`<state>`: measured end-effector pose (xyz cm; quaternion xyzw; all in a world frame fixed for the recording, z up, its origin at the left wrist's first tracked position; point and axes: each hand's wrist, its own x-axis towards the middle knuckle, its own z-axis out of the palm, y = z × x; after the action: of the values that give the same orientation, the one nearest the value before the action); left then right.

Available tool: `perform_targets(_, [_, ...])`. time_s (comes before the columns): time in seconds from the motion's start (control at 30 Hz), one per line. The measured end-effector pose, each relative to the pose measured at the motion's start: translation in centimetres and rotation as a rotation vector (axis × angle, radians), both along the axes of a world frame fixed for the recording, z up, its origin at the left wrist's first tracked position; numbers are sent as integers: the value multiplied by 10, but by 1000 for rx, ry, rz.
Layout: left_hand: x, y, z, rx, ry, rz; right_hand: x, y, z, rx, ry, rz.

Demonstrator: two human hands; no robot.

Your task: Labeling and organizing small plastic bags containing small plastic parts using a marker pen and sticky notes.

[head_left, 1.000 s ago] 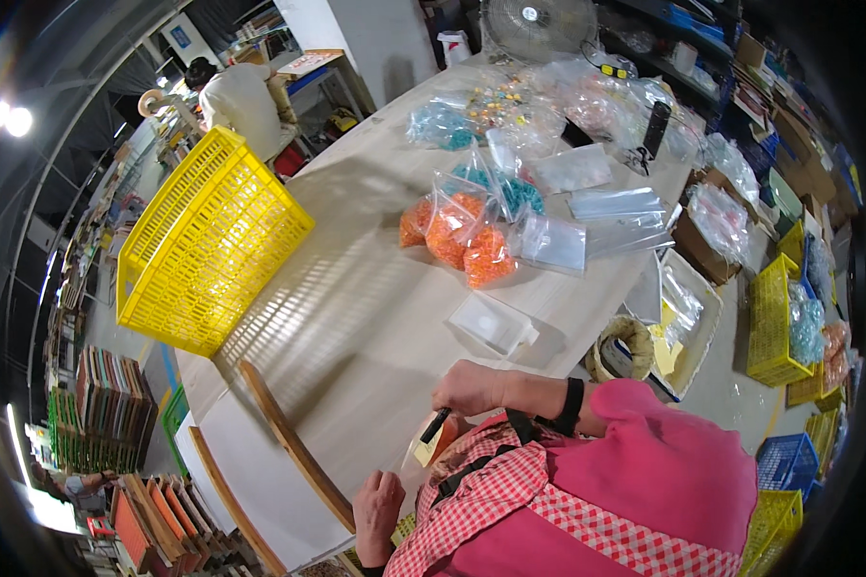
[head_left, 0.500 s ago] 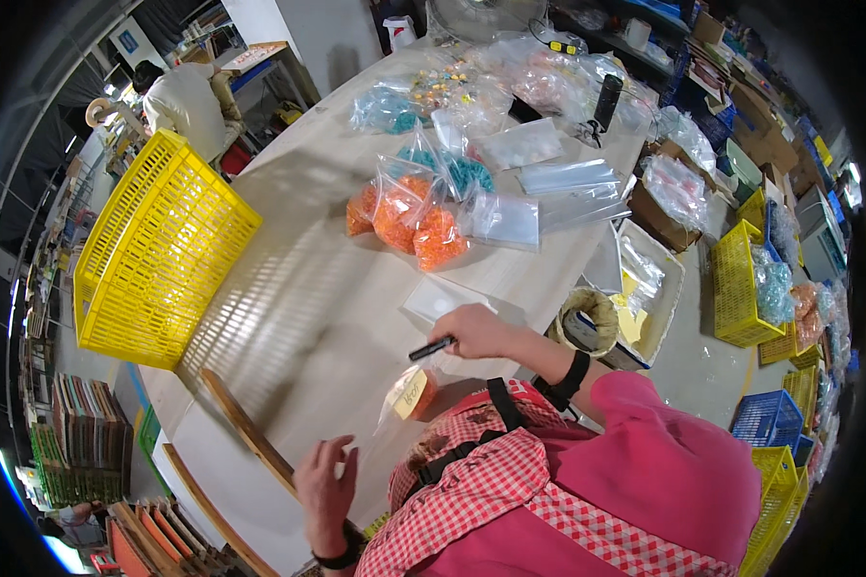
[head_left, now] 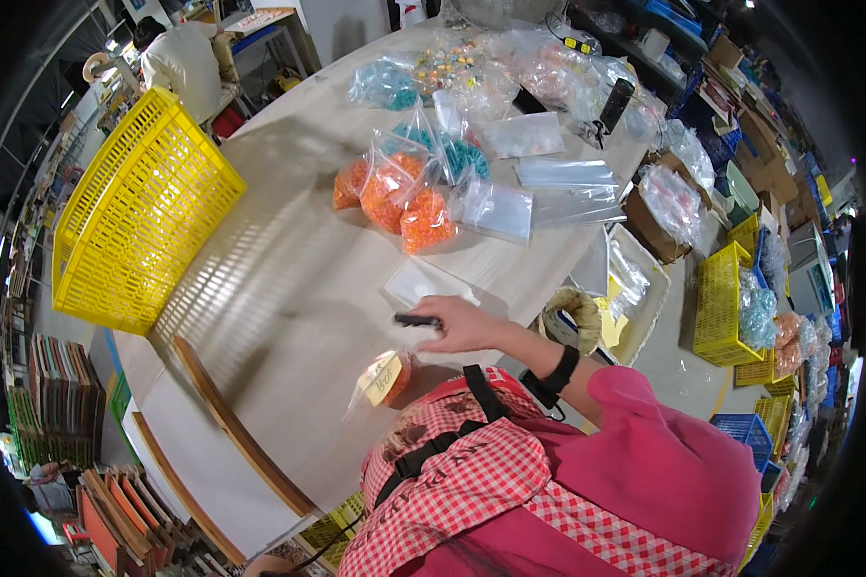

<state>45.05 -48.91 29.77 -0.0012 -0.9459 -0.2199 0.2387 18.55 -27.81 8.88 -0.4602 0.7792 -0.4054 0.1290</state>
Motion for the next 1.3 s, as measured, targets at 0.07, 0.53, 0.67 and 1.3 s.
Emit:
perform_targets(0.07, [-6, 2, -11, 17, -67, 37, 13, -20, -4, -50, 33, 160])
perform_targets(0.53, [-29, 15, -42, 75, -294, 200, 2, -94, -12, 151, 104, 465])
perform_targets(0.67, [-41, 19, -45, 87, -330, 230, -43, -110, 26, 73, 38, 333])
perform_targets(1.3, [-99, 45, -43, 156, -506, 428, -472, -103, 84, -268, -84, -726])
